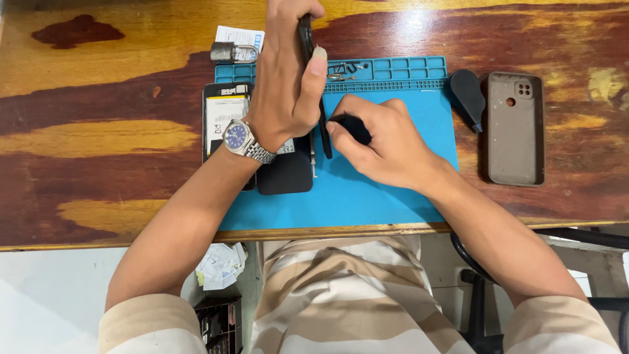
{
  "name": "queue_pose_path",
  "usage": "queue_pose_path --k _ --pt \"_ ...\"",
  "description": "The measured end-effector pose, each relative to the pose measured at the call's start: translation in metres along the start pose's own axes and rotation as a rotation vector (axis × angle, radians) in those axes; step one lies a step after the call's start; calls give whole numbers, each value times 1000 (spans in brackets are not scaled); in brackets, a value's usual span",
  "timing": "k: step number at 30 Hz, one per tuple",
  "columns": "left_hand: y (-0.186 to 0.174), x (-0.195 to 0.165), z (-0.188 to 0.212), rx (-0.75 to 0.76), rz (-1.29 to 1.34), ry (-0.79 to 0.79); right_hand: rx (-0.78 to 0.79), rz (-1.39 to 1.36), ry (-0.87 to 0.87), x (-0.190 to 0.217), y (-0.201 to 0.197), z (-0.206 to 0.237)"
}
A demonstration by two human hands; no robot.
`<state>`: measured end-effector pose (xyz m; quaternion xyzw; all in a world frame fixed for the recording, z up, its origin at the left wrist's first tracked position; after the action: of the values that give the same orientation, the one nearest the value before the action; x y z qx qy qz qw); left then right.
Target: The person removes a phone case, then uses a prying tool to separate the back cover from a smartphone. The back cover is lifted and set aside, exposing the internal components. The person then picks up a screwdriver and places it on the work surface.
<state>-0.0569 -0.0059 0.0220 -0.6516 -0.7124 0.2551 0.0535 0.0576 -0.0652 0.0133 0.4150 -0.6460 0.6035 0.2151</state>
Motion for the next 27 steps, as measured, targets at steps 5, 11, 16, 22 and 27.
queue_pose_path --k 5,11,16,22,27 --pt "2 -3 0 -12 146 3 11 14 19 0 -3 1" --pt "7 -2 2 18 124 -12 -90 -10 -10 5 -19 2" --pt "3 -9 -4 -6 101 21 -88 40 1 2 -22 3" --pt "4 -14 -4 16 87 8 -110 40 23 -4 -46 1" --pt "11 -20 -4 42 70 45 -160 -215 99 -15 -64 0"
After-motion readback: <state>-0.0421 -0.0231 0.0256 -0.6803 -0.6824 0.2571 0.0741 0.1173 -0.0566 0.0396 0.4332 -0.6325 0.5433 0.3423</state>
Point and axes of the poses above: each hand's wrist, its own z-axis away from the middle knuckle, its own y-axis out of the palm, x = y × z, the point moved 10 cm from there along -z, towards the middle knuckle, and after that the axes turned 15 degrees about y, right-handed, at the moved point
